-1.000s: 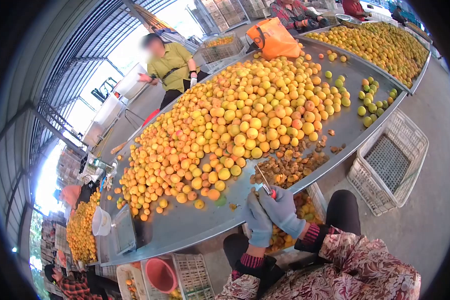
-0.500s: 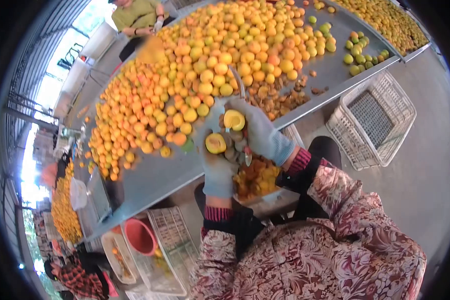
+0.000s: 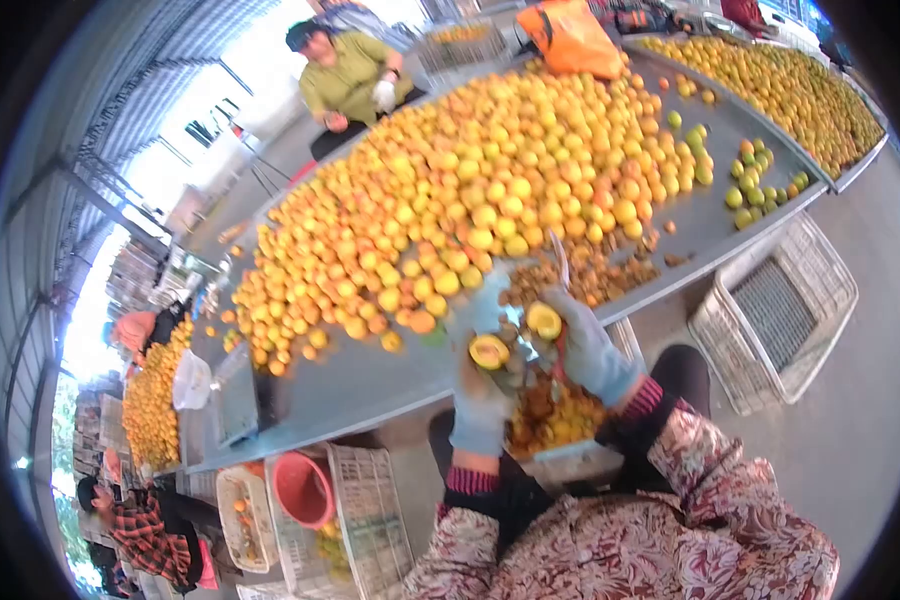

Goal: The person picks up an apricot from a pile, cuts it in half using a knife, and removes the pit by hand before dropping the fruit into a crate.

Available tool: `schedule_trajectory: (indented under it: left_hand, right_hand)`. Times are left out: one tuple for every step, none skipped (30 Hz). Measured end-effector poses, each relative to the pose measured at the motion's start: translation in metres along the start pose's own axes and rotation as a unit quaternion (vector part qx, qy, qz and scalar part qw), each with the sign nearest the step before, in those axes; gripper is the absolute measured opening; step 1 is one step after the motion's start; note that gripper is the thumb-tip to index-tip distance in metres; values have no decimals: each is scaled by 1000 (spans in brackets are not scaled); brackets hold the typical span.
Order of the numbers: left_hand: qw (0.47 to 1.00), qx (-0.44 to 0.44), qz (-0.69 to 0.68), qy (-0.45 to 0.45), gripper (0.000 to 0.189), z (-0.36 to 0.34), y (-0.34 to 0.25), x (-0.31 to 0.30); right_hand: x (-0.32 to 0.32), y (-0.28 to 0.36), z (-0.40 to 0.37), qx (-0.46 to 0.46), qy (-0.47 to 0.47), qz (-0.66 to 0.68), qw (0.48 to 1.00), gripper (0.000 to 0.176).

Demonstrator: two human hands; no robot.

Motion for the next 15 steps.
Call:
schedule_trajectory:
  left_hand:
    - [1000, -11, 20, -17, 45, -6, 2, -3]
    - [997, -29, -3, 65, 45, -11, 1, 5]
    - [997, -25, 3, 76, 45, -11, 0, 4]
    - [999, -18, -17, 38, 44, -15, 0, 6]
    - [999, -11, -38, -2, 44, -19, 1, 3]
    - [997, 2, -55, 55, 42, -15, 1, -6]
    - [997, 3, -54, 56, 42, -16, 3, -7]
    - [997, 29, -61, 47, 42, -17, 2, -10]
    - [996, 54, -68, 37, 41, -18, 1, -14]
    - [996, 52, -69, 34, 41, -19, 0, -14]
    - [996, 64, -38, 45, 41, -20, -4, -14]
    - [996, 71, -9, 52, 40, -22, -5, -16]
    - [993, 84, -8, 77, 40, -24, -7, -19]
    - [991, 92, -7, 99, 40, -24, -9, -24]
    - [991, 91, -16, 101, 42, -21, -10, -34]
  right_hand:
    - [-2, 6, -8, 43, 18, -35, 998, 37]
    - [-4, 7, -11, 80, 18, -21, 996, 36]
    - [-6, 6, -14, 121, 16, -8, 993, 35]
    - [-5, 11, -16, 113, 19, -9, 993, 35]
    - [-5, 17, -17, 96, 10, 0, 995, 34]
    - [-7, 21, -18, 81, 1, 9, 997, 33]
    - [-9, 20, -18, 80, 1, 9, 997, 33]
    - [-15, 15, -17, 79, -15, 14, 997, 31]
    - [-21, 12, -18, 79, -33, 18, 996, 29]
    - [-14, 28, -28, 68, -2, -50, 996, 26]
    - [-19, 25, -26, 76, -7, -50, 996, 26]
    - [-22, 26, -23, 26, 10, -96, 995, 25]
    - [-29, 25, -27, -16, 21, -140, 990, 25]
    - [-32, 22, -32, 21, 6, -107, 994, 26]
    - [-34, 18, -38, 59, -11, -76, 995, 27]
Point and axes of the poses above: each hand's wrist, its own z-axis towards the middle knuckle, its own x-axis out of the palm, y = z × x, the point moved 7 cm from there along z, towards the middle knuckle, and after that the axes turned 2 degrees about -y, right-handed, at the moved point
